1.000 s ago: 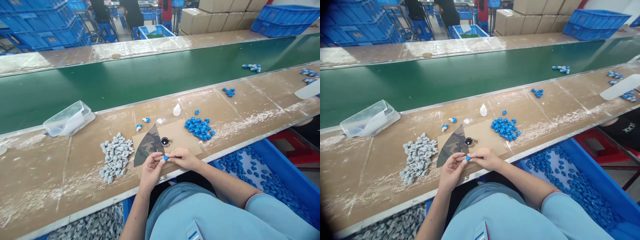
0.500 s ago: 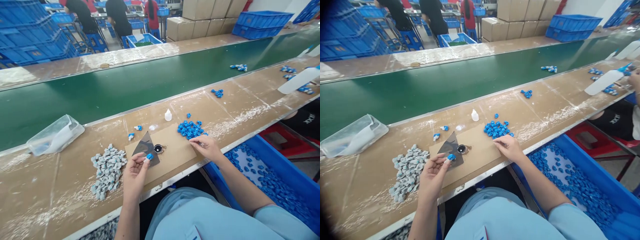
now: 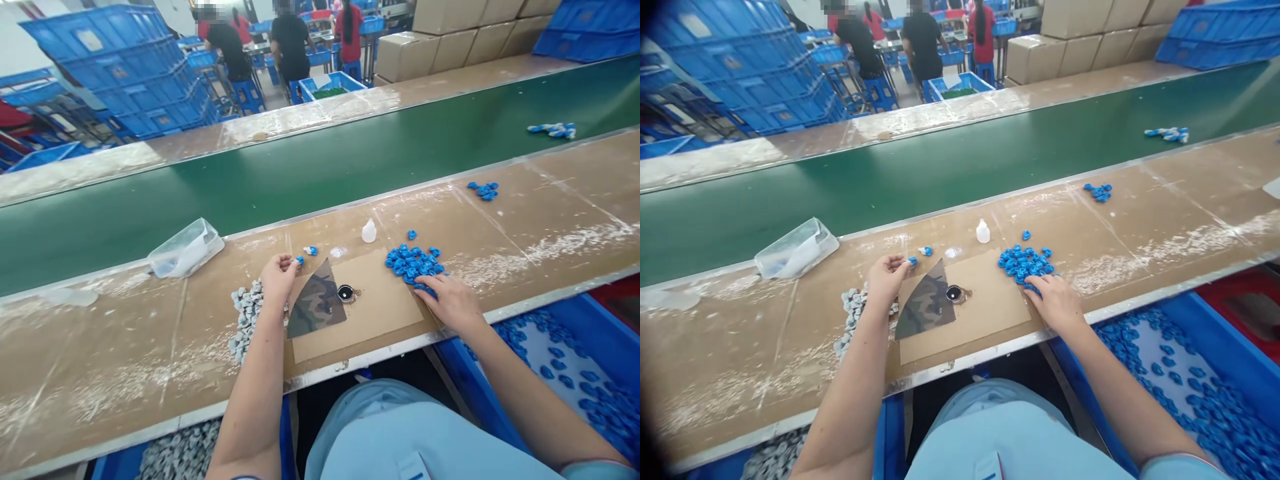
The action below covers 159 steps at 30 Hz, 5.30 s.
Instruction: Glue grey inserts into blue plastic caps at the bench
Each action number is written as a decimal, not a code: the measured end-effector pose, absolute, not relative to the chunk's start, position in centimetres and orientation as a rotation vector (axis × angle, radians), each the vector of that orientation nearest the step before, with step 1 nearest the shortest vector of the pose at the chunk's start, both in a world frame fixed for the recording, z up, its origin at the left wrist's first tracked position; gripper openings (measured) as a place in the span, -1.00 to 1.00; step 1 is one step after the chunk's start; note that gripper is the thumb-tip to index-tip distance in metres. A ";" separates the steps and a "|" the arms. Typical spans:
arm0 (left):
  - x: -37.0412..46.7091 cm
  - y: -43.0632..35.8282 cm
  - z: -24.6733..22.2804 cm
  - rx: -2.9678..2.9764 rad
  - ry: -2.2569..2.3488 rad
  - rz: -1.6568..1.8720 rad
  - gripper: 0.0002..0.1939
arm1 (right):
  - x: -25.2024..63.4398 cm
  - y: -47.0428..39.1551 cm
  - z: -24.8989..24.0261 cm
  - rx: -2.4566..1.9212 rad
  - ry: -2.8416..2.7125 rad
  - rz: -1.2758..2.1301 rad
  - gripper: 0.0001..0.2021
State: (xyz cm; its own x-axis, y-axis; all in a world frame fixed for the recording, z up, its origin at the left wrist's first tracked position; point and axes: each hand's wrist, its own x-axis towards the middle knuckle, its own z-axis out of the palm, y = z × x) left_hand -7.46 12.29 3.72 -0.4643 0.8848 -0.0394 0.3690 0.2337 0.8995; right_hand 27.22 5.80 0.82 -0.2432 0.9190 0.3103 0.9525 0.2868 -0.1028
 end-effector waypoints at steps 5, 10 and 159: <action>-9.3 10.2 4.5 1.194 2.019 1.209 -0.86 | 27.3 5.9 0.6 -1.708 -2.234 -0.095 -0.85; -11.1 5.6 4.1 1.657 1.996 0.963 -0.93 | 27.4 6.1 0.6 -1.574 -2.174 0.060 -0.84; -2.1 -0.7 1.5 0.752 1.349 1.228 -0.60 | 19.5 7.7 3.6 -0.964 -1.500 1.521 -0.74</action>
State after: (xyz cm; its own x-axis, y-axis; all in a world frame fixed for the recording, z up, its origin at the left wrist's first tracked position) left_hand -2.10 -0.66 1.47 -0.1894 0.9354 -0.2986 -0.2099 0.2585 0.9429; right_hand 19.52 7.71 3.61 -0.4109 0.9117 0.0046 -0.0178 -0.0029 -0.9998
